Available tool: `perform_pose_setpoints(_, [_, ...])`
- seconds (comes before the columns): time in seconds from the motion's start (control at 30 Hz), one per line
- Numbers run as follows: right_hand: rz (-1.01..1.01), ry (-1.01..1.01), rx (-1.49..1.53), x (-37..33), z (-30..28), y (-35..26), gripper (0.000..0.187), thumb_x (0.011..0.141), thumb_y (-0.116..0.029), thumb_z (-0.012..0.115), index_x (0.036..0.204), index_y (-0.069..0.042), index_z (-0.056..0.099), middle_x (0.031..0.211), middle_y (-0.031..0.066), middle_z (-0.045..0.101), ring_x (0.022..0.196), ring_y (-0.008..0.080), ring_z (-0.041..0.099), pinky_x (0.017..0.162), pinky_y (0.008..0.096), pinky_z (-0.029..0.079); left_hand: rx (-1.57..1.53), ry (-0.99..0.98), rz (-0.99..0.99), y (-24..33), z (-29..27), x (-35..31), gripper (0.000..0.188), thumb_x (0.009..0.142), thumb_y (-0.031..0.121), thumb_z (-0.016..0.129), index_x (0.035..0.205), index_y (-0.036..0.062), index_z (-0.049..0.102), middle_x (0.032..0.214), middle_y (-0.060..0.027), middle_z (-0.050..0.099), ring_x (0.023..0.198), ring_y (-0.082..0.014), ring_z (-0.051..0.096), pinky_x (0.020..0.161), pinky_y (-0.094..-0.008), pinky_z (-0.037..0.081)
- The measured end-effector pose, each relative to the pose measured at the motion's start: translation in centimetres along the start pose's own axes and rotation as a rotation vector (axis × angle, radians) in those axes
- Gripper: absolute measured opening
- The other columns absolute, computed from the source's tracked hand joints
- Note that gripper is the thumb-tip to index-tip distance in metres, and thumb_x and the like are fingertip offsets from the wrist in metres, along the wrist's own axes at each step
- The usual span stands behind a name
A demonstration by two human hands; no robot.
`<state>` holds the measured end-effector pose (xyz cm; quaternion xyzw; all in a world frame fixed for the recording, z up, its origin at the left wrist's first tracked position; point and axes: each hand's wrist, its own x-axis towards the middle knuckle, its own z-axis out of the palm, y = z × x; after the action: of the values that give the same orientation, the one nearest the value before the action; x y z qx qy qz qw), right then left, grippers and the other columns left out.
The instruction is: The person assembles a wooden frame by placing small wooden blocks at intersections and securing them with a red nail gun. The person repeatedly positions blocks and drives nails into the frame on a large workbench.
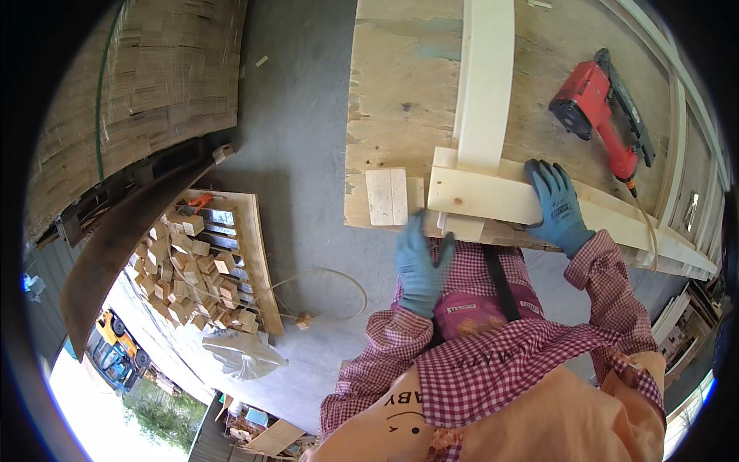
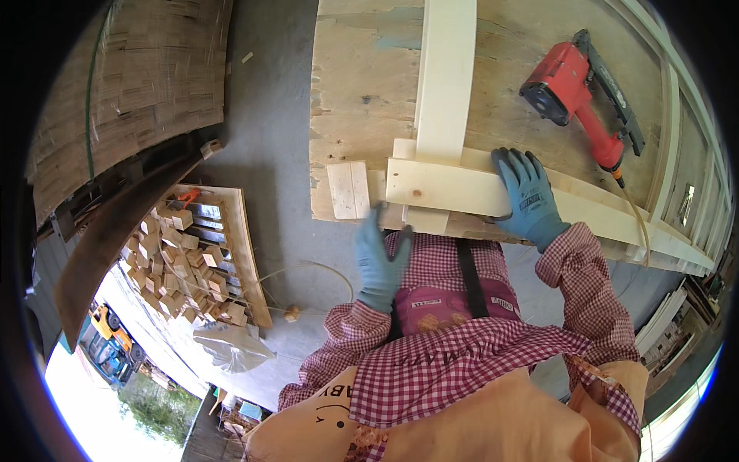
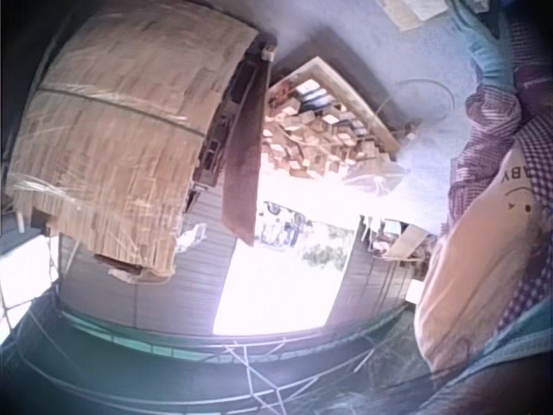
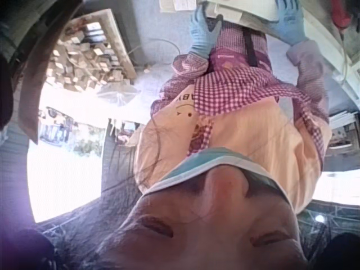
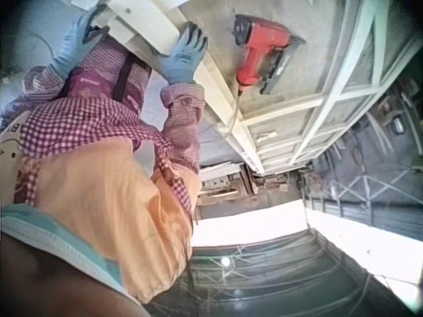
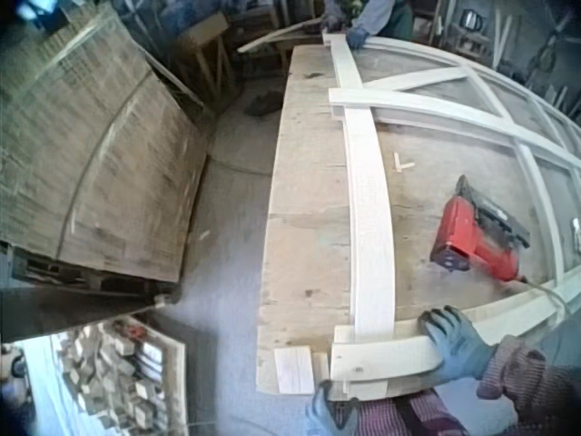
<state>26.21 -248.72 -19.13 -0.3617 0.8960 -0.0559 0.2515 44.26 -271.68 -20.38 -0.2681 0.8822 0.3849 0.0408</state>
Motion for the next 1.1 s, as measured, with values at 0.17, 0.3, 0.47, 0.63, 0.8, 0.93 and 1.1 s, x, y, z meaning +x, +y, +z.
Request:
perform_pose_setpoints(0.17, [0.005,0.066,0.104,1.2,0.5,-0.3,0.090,0.058,-0.025,0.073,0.137,-0.004,0.036,0.135,0.0190,0.040,0.125,0.0367,0.037,0.108,0.0449,0.028,-0.009,-0.202,-0.140,0.5,2.6,0.8,0.072,0.080,0.028,0.069,0.130,-0.0097,0.035,0.122,-0.0265,0.046,0.108,-0.0430,0.047,0.093,-0.0464,0.041])
perform_pose_setpoints(0.3, [0.102,0.031,0.148,1.7,0.3,0.0,0.085,0.058,-0.020,0.073,0.134,-0.005,0.039,0.128,0.0189,0.045,0.119,0.0364,0.043,0.104,0.0443,0.033,0.018,-0.229,-0.042,-1.3,3.4,0.8,0.067,0.077,0.021,0.069,0.130,-0.0068,0.040,0.125,-0.0258,0.044,0.112,-0.0408,0.044,0.095,-0.0461,0.039])
perform_pose_setpoints(0.47, [0.050,0.097,0.138,1.5,1.3,0.9,0.083,0.058,-0.019,0.072,0.134,-0.007,0.041,0.126,0.0179,0.047,0.117,0.0352,0.044,0.103,0.0438,0.034,-0.063,-0.250,-0.118,-1.0,3.0,1.4,0.063,0.075,0.021,0.071,0.127,-0.0052,0.047,0.121,-0.0244,0.048,0.110,-0.0406,0.047,0.093,-0.0457,0.042])
perform_pose_setpoints(0.63, [0.031,0.100,0.117,1.6,1.5,1.3,0.082,0.057,-0.019,0.072,0.132,-0.007,0.042,0.126,0.0173,0.047,0.117,0.0347,0.044,0.102,0.0441,0.034,-0.084,-0.270,-0.100,-1.7,3.4,1.3,0.066,0.075,0.023,0.071,0.130,-0.0020,0.044,0.121,-0.0223,0.048,0.108,-0.0384,0.048,0.092,-0.0436,0.043])
perform_pose_setpoints(0.8, [0.001,0.128,0.074,1.5,1.7,1.2,0.082,0.058,-0.018,0.070,0.133,-0.007,0.040,0.128,0.0158,0.047,0.119,0.0342,0.043,0.103,0.0443,0.032,-0.062,-0.304,-0.111,-1.4,2.7,1.4,0.066,0.078,0.022,0.070,0.133,-0.0002,0.042,0.122,-0.0203,0.048,0.108,-0.0371,0.048,0.090,-0.0429,0.045])
perform_pose_setpoints(0.93, [-0.002,0.132,0.014,1.2,2.2,1.6,0.082,0.059,-0.017,0.070,0.135,-0.008,0.039,0.130,0.0148,0.045,0.121,0.0331,0.042,0.104,0.0438,0.030,-0.053,-0.192,-0.082,-1.0,2.3,1.6,0.064,0.081,0.023,0.067,0.134,-0.0011,0.041,0.120,-0.0215,0.050,0.105,-0.0364,0.051,0.088,-0.0425,0.046])
perform_pose_setpoints(1.1, [-0.007,0.125,0.005,1.4,2.2,1.5,0.084,0.059,-0.016,0.070,0.135,-0.009,0.037,0.131,0.0149,0.044,0.121,0.0326,0.041,0.104,0.0437,0.029,-0.229,0.040,-0.062,0.9,0.4,5.3,0.053,0.085,0.024,0.062,0.127,-0.0032,0.045,0.116,-0.0230,0.053,0.102,-0.0375,0.053,0.086,-0.0414,0.047])
